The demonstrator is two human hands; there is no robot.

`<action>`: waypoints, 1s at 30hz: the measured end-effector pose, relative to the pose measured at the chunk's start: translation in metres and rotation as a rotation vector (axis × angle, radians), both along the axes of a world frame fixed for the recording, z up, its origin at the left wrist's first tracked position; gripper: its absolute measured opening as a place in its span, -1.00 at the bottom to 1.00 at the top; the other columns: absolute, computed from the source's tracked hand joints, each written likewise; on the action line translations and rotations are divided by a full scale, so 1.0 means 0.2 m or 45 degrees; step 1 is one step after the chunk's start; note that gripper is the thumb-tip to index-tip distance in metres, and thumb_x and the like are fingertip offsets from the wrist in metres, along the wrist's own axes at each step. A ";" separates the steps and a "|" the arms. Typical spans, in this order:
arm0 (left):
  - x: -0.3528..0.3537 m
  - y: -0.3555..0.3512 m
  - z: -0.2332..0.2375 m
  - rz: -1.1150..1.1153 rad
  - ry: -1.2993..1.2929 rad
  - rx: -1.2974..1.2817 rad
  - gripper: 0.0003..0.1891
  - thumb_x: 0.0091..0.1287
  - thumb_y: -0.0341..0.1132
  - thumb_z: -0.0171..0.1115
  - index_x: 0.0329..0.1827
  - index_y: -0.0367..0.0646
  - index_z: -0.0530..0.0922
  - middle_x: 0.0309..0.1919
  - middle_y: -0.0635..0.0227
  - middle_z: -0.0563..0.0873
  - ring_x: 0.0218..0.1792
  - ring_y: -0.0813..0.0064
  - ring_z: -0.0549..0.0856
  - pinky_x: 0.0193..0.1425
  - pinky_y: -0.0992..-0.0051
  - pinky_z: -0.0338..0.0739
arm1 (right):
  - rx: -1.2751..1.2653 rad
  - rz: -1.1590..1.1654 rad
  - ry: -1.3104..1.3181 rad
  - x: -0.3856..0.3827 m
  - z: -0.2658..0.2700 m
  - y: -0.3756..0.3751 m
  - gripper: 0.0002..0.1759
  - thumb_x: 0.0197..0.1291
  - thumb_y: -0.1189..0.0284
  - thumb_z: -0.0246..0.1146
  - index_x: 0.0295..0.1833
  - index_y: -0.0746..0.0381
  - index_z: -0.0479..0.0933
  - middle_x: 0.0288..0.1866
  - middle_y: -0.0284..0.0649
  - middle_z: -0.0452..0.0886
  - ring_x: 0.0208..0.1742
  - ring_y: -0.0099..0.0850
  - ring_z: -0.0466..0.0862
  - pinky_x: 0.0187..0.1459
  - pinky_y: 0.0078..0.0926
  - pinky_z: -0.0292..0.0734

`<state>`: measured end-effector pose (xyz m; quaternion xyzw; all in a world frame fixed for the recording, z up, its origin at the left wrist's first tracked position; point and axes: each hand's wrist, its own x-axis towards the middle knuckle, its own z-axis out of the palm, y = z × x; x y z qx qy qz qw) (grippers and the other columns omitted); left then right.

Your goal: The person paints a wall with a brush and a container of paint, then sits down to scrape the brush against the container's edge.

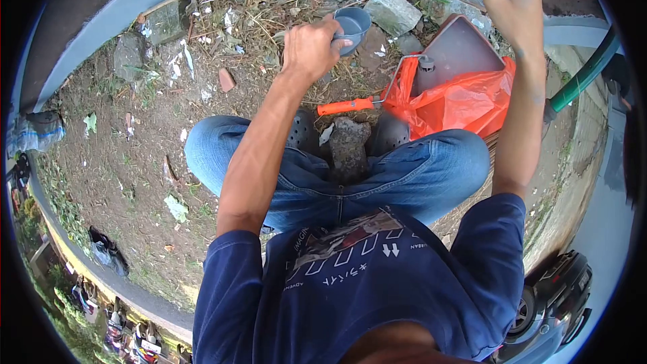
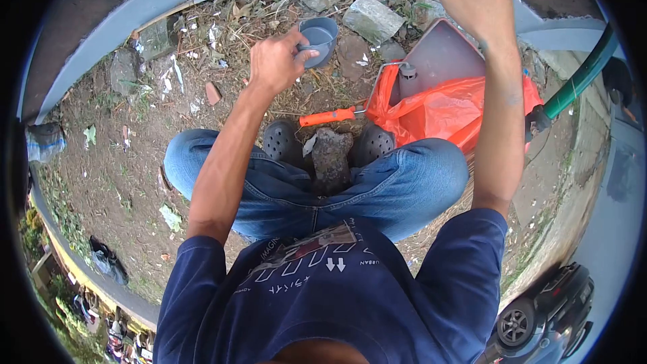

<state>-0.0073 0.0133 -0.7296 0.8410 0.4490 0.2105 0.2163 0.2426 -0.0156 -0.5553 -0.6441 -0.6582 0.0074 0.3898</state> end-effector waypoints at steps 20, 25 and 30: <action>-0.11 -0.41 -0.56 -0.420 0.260 -0.244 -0.80 0.29 -0.21 0.30 -0.29 -0.18 0.61 0.10 0.22 0.73 -0.11 0.09 0.76 -0.05 0.14 0.67 | -0.848 0.383 -0.289 0.05 -0.28 -0.23 -0.74 0.15 0.29 0.36 -0.15 0.22 0.77 -0.49 0.02 0.69 -0.41 -0.04 0.73 -0.17 -0.16 0.64; -0.12 -0.42 -0.58 -0.376 0.402 -0.383 -0.85 0.29 -0.23 0.29 -0.24 -0.11 0.67 0.06 0.30 0.74 -0.10 0.11 0.76 -0.02 0.13 0.67 | -1.027 0.438 -0.590 -0.02 -0.31 -0.29 -0.80 0.12 0.34 0.40 -0.20 0.21 0.78 -0.32 -0.02 0.73 -0.30 -0.03 0.71 -0.19 -0.16 0.59; -0.13 -0.42 -0.57 -0.380 0.435 -0.369 -0.85 0.27 -0.25 0.31 -0.17 -0.03 0.72 0.08 0.31 0.74 -0.08 0.14 0.77 0.02 0.16 0.67 | -1.111 0.554 -0.627 -0.13 -0.35 -0.30 -0.79 0.11 0.33 0.39 -0.31 0.27 0.76 -0.44 0.05 0.68 -0.26 0.02 0.70 -0.13 -0.10 0.59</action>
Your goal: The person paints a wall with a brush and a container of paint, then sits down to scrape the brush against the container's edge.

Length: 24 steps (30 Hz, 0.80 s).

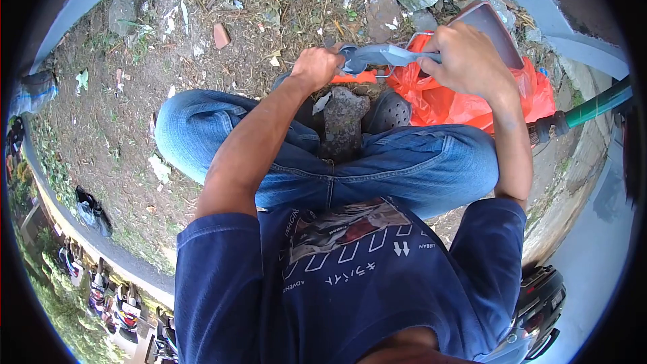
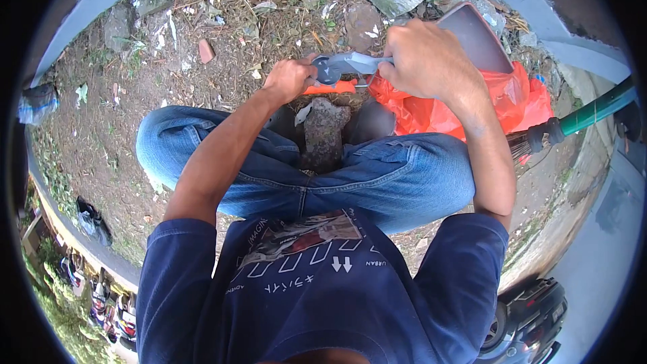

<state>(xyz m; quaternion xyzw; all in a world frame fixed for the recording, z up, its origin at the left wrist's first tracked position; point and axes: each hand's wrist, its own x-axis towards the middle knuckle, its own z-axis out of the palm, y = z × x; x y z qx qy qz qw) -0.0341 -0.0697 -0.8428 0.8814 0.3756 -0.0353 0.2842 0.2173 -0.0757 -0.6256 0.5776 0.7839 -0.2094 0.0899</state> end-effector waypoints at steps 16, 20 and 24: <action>-0.01 0.02 0.15 0.016 0.129 0.006 -0.76 0.21 -0.29 0.37 -0.04 0.06 0.72 0.18 0.39 0.69 -0.03 0.17 0.77 0.05 0.19 0.67 | -0.134 0.141 -0.028 -0.27 -0.21 0.02 -0.77 0.05 0.43 0.26 -0.40 0.44 0.62 -0.36 0.23 0.67 -0.21 0.13 0.72 -0.07 0.05 0.62; 0.07 0.09 0.30 -0.095 0.290 0.095 -0.78 0.21 -0.32 0.37 -0.07 0.05 0.74 0.05 0.34 0.75 -0.07 0.19 0.78 -0.01 0.22 0.69 | -0.200 0.264 -0.055 -0.33 -0.30 0.08 -0.81 0.01 0.46 0.28 -0.36 0.42 0.65 -0.34 0.17 0.71 -0.19 0.11 0.75 -0.09 0.00 0.66; 0.06 0.21 0.65 0.048 0.389 0.204 -0.79 0.18 -0.29 0.41 -0.11 0.01 0.75 -0.24 0.30 0.81 -0.15 0.17 0.80 -0.06 0.23 0.69 | -0.227 0.355 -0.108 -0.42 -0.31 0.10 -0.83 -0.01 0.50 0.30 -0.33 0.39 0.68 -0.31 0.15 0.72 -0.15 0.06 0.77 -0.10 -0.03 0.69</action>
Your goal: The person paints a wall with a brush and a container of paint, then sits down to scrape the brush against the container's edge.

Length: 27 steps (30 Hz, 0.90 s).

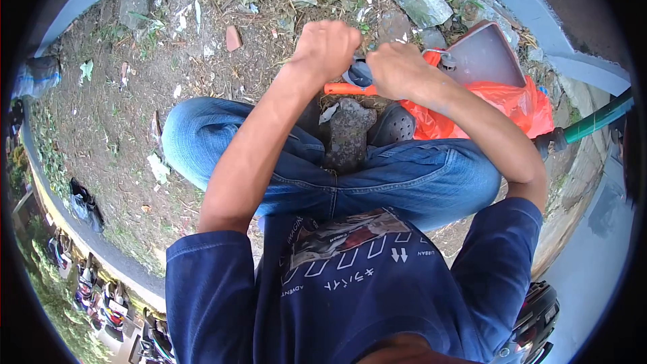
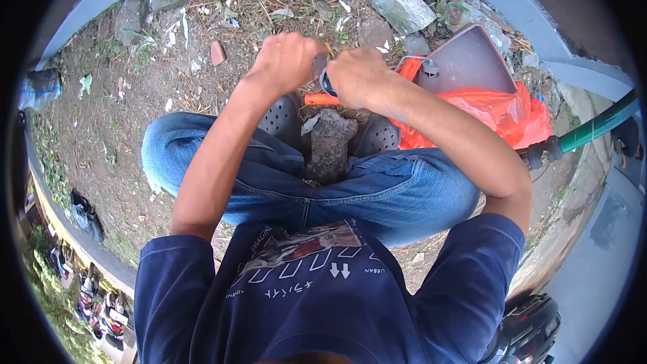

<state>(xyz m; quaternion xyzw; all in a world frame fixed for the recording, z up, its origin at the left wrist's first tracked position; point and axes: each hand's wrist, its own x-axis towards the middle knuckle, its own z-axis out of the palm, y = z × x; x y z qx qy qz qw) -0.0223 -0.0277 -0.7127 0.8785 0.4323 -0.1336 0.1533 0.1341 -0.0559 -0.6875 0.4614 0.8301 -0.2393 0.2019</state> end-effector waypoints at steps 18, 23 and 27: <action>-0.03 0.06 0.18 0.015 -0.306 0.043 -0.56 0.18 0.03 0.47 -0.22 -0.24 0.73 -0.30 0.05 0.78 -0.14 0.11 0.81 -0.06 0.23 0.71 | 0.059 -0.166 0.163 0.01 -0.21 -0.07 -0.82 0.07 0.51 0.27 -0.33 0.44 0.65 -0.34 0.21 0.68 -0.26 0.12 0.74 -0.18 -0.01 0.68; -0.04 0.08 0.26 0.091 -0.238 -0.051 -0.56 0.18 0.00 0.47 0.00 -0.12 0.73 -0.18 0.08 0.79 -0.06 0.12 0.78 0.04 0.17 0.67 | 0.131 -0.325 0.412 0.08 -0.26 -0.03 -0.73 0.14 0.40 0.33 -0.38 0.46 0.63 -0.49 0.21 0.63 -0.37 0.15 0.71 -0.25 -0.03 0.66; -0.05 0.08 0.26 0.118 -0.226 -0.049 -0.51 0.17 0.04 0.46 0.03 -0.12 0.72 -0.20 0.06 0.79 -0.07 0.12 0.78 0.02 0.18 0.68 | 0.196 -0.467 0.613 0.09 -0.26 -0.02 -0.67 0.11 0.28 0.42 -0.37 0.39 0.65 -0.55 0.15 0.61 -0.41 0.10 0.70 -0.28 -0.06 0.64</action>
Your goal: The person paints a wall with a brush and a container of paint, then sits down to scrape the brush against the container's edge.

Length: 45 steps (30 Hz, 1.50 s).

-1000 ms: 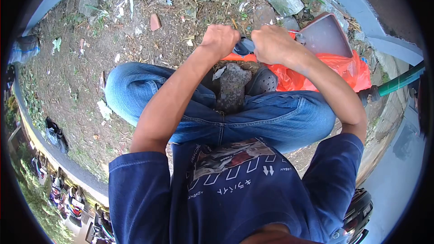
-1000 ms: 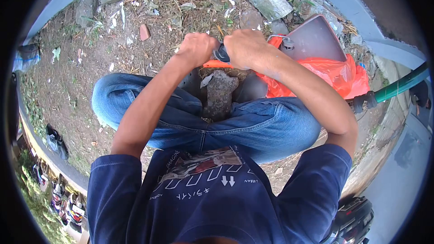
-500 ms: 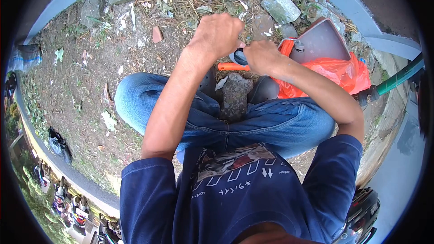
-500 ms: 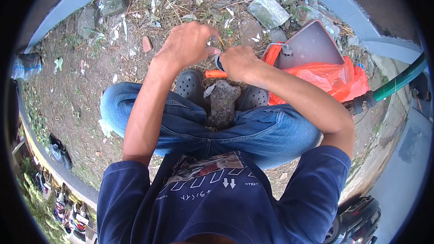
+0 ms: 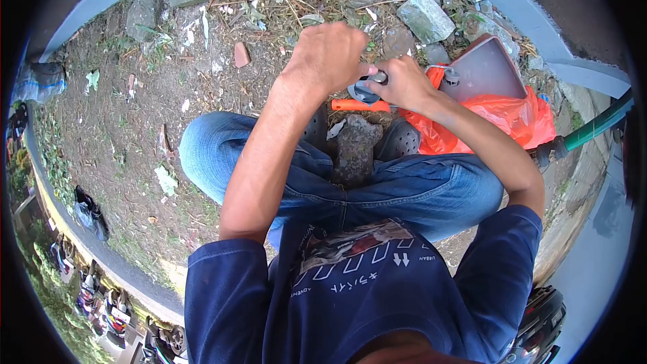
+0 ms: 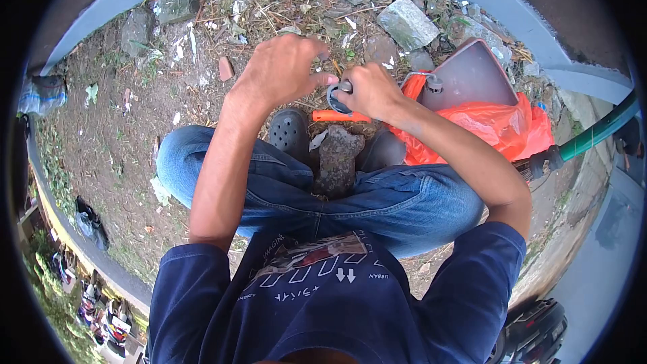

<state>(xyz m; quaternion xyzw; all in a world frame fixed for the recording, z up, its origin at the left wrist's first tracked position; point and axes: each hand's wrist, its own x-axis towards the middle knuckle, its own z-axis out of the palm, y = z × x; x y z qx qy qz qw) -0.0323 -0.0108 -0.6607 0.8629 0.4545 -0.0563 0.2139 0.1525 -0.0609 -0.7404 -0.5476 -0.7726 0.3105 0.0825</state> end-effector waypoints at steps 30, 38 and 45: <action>0.01 0.01 0.02 -0.011 -0.069 0.137 -0.52 0.21 0.10 0.43 -0.22 -0.24 0.73 -0.31 0.09 0.79 -0.16 0.15 0.82 -0.09 0.25 0.72 | 0.074 -0.021 0.269 0.23 0.29 -0.11 -0.75 0.15 0.40 0.36 -0.18 0.40 0.71 -0.29 0.07 0.74 -0.29 -0.02 0.77 -0.20 -0.26 0.66; 0.01 0.00 0.02 -0.012 -0.088 0.164 -0.52 0.20 0.09 0.44 -0.24 -0.25 0.72 -0.34 0.08 0.79 -0.17 0.15 0.82 -0.10 0.26 0.72 | 0.140 -0.020 0.339 0.22 0.43 -0.14 -0.80 0.15 0.45 0.38 -0.22 0.39 0.69 -0.33 0.01 0.74 -0.34 -0.09 0.78 -0.28 -0.32 0.65; 0.01 0.00 -0.01 -0.025 -0.120 0.167 -0.51 0.18 0.08 0.45 -0.24 -0.26 0.72 -0.31 0.07 0.79 -0.16 0.14 0.82 -0.07 0.26 0.72 | 0.192 0.000 0.348 0.21 0.49 -0.17 -0.81 0.14 0.46 0.39 -0.23 0.39 0.68 -0.34 0.01 0.74 -0.39 -0.13 0.78 -0.34 -0.34 0.64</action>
